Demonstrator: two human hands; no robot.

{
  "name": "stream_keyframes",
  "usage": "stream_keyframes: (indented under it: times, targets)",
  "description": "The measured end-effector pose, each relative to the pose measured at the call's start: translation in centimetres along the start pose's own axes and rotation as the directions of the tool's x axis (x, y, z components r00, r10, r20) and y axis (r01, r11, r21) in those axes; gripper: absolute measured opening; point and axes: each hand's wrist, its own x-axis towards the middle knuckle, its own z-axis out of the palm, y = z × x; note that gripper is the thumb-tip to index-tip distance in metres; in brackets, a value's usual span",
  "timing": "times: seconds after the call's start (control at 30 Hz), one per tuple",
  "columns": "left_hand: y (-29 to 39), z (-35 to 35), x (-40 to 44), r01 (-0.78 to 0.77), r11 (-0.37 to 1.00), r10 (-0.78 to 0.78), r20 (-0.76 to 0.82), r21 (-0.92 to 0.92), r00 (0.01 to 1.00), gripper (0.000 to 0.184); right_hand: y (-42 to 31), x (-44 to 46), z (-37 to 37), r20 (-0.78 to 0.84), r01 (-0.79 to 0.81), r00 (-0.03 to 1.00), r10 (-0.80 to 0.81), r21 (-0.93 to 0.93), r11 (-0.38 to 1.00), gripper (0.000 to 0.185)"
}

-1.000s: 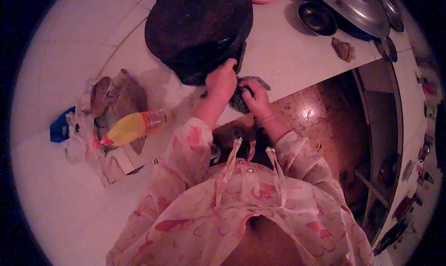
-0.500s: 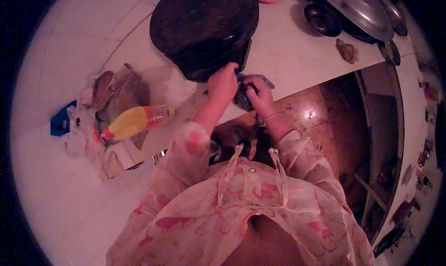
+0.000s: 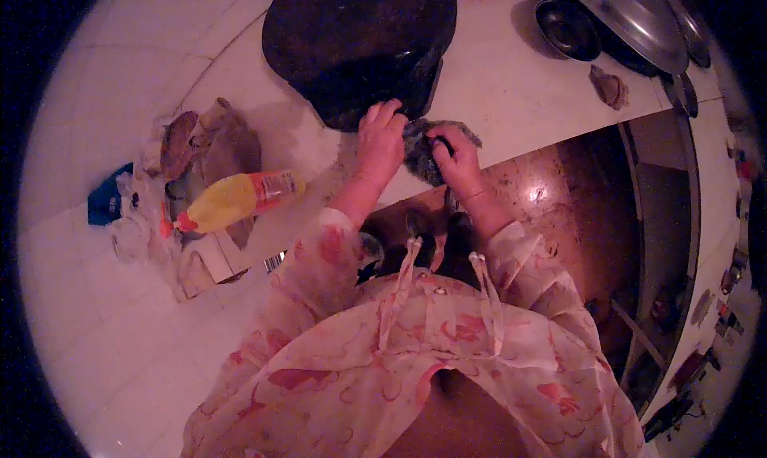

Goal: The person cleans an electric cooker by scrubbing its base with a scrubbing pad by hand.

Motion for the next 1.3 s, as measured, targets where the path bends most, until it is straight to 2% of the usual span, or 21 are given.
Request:
stream_keyframes:
  times: [0.07, 0.23, 0.57, 0.67, 0.73, 0.87, 0.97, 1.07, 1.13, 1.27, 1.3]
  targets:
    - [-0.2, 0.0, 0.1, 0.005, 1.0, -0.005, 0.032, 0.024, 0.999, 0.018, 0.1, 0.1, 0.0, -0.003, 0.013, 1.0, -0.013, -0.01, 1.0, 0.02]
    - [-1.0, 0.6, 0.1, -0.073, 0.996, 0.076, -0.062, 0.056, 0.995, 0.013, 0.0, 0.0, 0.0, 0.006, 0.005, 1.0, -0.005, -0.006, 1.0, 0.02]
    - [-1.9, 0.8, -0.4, -0.103, 0.994, 0.108, -0.138, 0.042, 0.985, 0.014, 0.0, 0.0, 0.0, -0.007, -0.009, 1.0, 0.009, -0.001, 1.0, 0.02]
    - [-1.8, 0.0, -0.1, -0.11, 0.993, 0.113, -0.07, 0.05, 0.991, 0.014, -0.2, 0.0, -0.1, 0.006, -0.013, 1.0, 0.013, 0.014, 1.0, 0.019]
    - [-2.1, -0.3, 0.0, -0.126, 0.992, 0.127, 0.035, -0.013, 0.991, 0.021, 0.1, 0.0, -0.1, 0.0, -0.023, 1.0, 0.023, 0.006, 1.0, 0.019]
    - [-2.9, 0.3, 0.2, -0.16, 0.987, 0.16, 0.0, 0.019, 0.987, 0.017, -0.1, 0.0, -0.2, 0.018, -0.056, 0.998, 0.056, 0.007, 0.998, 0.019]
    - [-2.9, 0.2, 0.2, -0.162, 0.987, 0.162, 0.043, -0.011, 0.986, 0.019, 0.0, -0.2, 0.2, -0.018, -0.039, 0.999, 0.039, -0.001, 0.999, 0.018]
    - [-3.1, 0.3, 0.3, -0.174, 0.984, 0.175, -0.022, 0.045, 0.984, 0.019, -1.0, 0.1, 0.1, -0.017, -0.04, 0.999, 0.039, -0.005, 0.999, 0.017]
    - [-3.6, 0.1, 0.1, -0.18, 0.982, 0.162, 0.234, 0.058, 0.959, 0.017, -0.9, 0.1, 0.1, -0.014, -0.021, 1.0, 0.021, -0.009, 1.0, 0.017]
    - [-5.0, 0.0, -1.4, -0.138, 0.989, 0.126, 0.169, 0.059, 0.977, 0.016, -0.9, 0.1, 0.4, -0.016, -0.005, 1.0, 0.005, -0.007, 1.0, 0.017]
    - [-4.7, -0.3, -1.7, -0.05, 0.998, 0.05, 0.014, 0.031, 0.999, 0.017, -1.2, 0.1, 0.5, -0.021, -0.009, 1.0, 0.009, 0.001, 1.0, 0.017]
